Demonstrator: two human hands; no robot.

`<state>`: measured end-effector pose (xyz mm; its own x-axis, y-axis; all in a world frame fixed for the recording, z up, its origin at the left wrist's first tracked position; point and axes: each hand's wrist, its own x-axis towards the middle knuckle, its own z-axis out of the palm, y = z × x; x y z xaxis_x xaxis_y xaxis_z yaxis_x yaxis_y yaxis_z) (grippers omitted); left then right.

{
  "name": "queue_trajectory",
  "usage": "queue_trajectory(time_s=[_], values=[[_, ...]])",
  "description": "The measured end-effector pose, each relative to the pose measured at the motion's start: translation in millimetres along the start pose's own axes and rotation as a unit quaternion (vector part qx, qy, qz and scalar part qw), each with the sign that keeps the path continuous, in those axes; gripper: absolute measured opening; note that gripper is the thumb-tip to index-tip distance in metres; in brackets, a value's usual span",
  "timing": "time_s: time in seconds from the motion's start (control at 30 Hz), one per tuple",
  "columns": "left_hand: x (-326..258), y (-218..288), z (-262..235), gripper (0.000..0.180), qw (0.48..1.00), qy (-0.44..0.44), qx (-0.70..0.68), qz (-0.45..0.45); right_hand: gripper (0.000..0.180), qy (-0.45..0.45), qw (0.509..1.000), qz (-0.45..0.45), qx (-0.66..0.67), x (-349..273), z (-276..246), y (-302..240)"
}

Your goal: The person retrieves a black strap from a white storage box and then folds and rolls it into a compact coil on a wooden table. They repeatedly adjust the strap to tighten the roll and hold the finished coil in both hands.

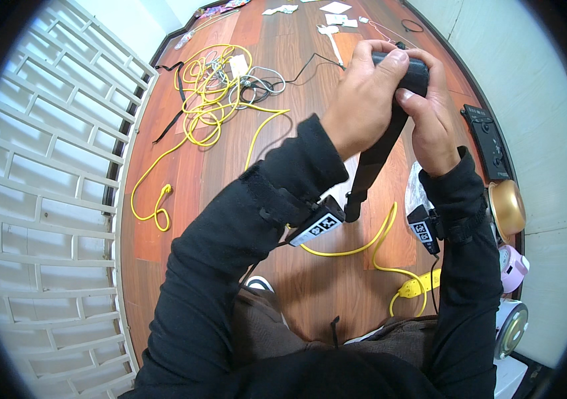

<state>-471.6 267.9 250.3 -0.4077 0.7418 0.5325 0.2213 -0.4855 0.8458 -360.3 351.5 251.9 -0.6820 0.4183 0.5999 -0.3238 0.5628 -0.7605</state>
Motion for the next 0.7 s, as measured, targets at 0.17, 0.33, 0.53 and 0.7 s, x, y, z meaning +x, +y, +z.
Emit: queue_trajectory(time_s=[0.17,0.33,0.53,0.7], values=[[-2.3,1.9,10.7,0.04,0.997,0.059,-0.006,0.042,0.04,0.074,0.996,-0.027,0.041,-1.1,21.8,5.6],[-7.7,16.0,8.8,0.039,0.998,0.034,-0.051,-0.006,0.037,0.068,0.992,-0.086,-0.054,0.3,10.0,8.0],[-8.4,9.1,18.8,0.046,0.994,0.064,-0.02,0.081,0.033,0.055,0.997,-0.023,0.058,0.7,11.6,2.1],[-0.3,-9.7,0.0,0.037,0.954,0.029,0.15,0.258,0.037,0.05,0.985,0.069,0.15,3.4,17.1,-5.2]])
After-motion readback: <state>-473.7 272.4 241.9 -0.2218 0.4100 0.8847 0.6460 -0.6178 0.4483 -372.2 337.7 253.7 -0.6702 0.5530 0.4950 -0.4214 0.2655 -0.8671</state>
